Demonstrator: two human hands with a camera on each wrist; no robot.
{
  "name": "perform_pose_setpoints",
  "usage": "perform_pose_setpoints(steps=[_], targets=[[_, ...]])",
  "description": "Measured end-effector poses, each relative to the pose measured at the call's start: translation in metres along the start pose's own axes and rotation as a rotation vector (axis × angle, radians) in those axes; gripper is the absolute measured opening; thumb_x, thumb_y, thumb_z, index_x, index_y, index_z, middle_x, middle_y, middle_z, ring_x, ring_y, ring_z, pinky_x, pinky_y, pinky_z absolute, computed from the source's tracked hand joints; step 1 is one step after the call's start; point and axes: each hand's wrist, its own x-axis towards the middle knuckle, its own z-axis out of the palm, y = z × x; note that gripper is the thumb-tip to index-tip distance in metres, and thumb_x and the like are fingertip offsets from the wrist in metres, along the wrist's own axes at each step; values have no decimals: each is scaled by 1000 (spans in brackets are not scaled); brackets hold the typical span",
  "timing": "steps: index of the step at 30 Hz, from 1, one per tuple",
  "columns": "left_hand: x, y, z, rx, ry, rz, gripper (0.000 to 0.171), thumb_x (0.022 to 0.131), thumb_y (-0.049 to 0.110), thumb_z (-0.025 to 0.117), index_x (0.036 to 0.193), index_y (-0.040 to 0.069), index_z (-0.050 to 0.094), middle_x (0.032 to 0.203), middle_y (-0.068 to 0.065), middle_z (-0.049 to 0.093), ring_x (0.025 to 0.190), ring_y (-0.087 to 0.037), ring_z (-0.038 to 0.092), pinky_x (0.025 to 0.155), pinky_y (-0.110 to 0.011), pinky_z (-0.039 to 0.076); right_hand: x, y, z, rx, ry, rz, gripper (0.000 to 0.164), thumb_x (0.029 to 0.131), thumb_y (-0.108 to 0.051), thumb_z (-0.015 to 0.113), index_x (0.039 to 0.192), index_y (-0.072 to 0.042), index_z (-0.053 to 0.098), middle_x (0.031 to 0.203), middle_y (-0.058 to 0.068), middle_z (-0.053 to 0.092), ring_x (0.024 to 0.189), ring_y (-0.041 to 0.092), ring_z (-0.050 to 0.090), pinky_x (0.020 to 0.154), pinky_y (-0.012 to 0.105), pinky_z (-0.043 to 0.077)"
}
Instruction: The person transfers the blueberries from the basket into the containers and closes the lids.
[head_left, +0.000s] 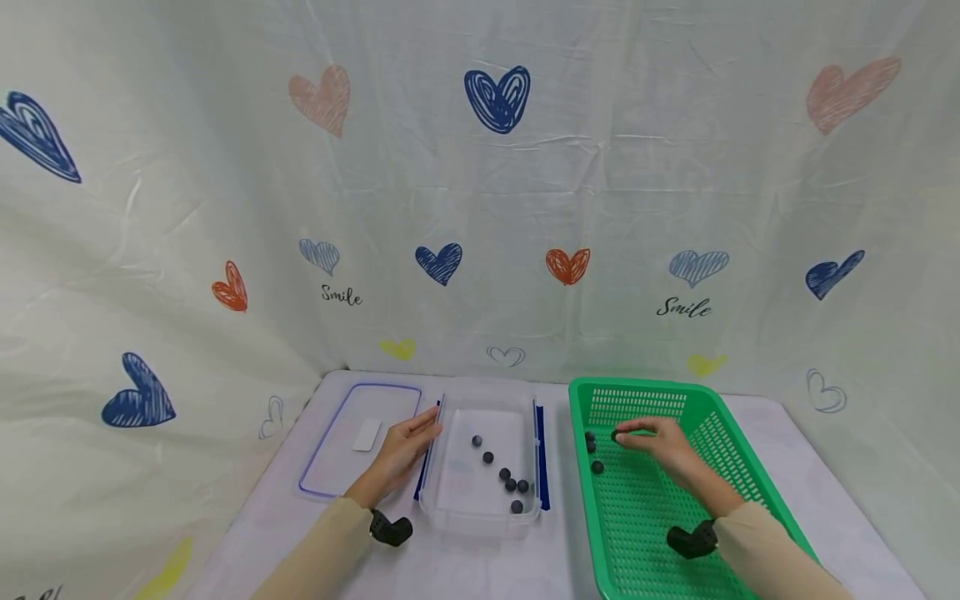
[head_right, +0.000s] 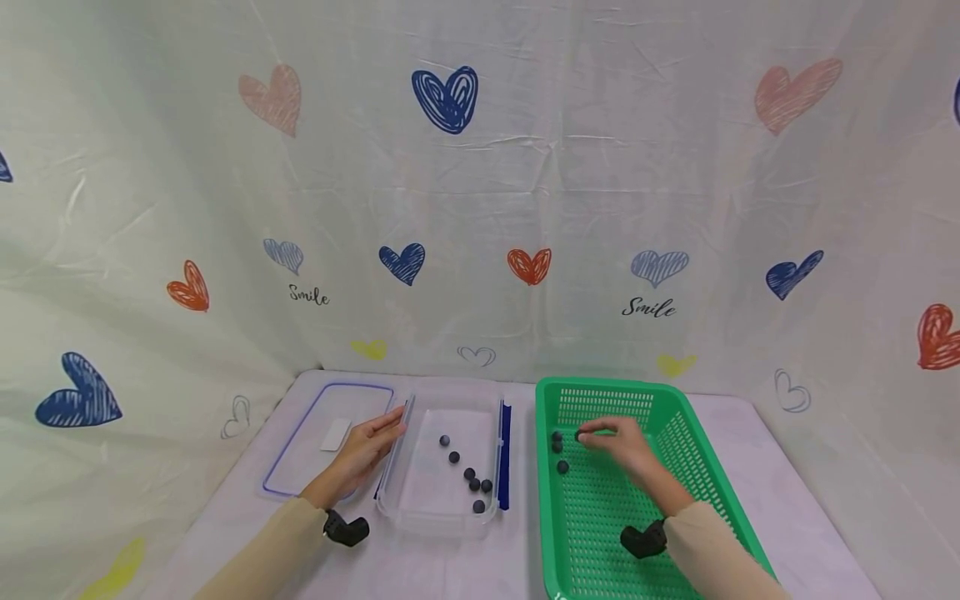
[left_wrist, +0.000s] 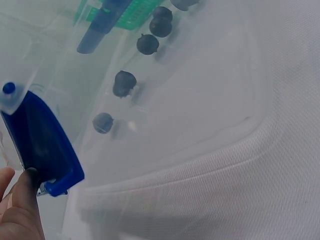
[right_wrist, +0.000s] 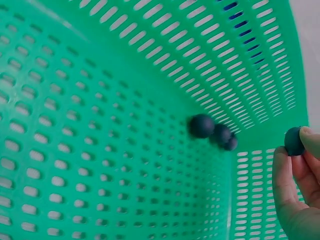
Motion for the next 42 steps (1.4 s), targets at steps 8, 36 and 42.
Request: perform_pose_setpoints(steps=[8, 36, 42], targets=[[0, 0, -1, 1, -15, -5, 54, 89, 16, 61, 137, 3, 41, 142, -12, 36, 129, -22, 34, 99, -29, 35, -2, -16, -3, 37, -15, 11, 37, 85, -22, 67, 113, 2, 62, 122, 19, 54, 117, 38, 44, 94, 53, 40], [0, 0, -1, -32, -16, -5, 54, 89, 13, 61, 137, 1, 41, 141, -13, 37, 129, -22, 34, 98, -27, 36, -8, -63, 29, 176, -52, -9, 37, 79, -23, 73, 108, -1, 66, 120, 14, 56, 110, 27, 54, 100, 53, 35], [1, 0, -1, -14, -14, -6, 53, 90, 13, 60, 137, 2, 41, 142, -13, 37, 129, -22, 34, 99, -29, 34, -9, -74, 37, 177, -70, -19, 34, 78, -23, 74, 106, -3, 67, 117, 12, 58, 104, 23, 58, 98, 51, 37]])
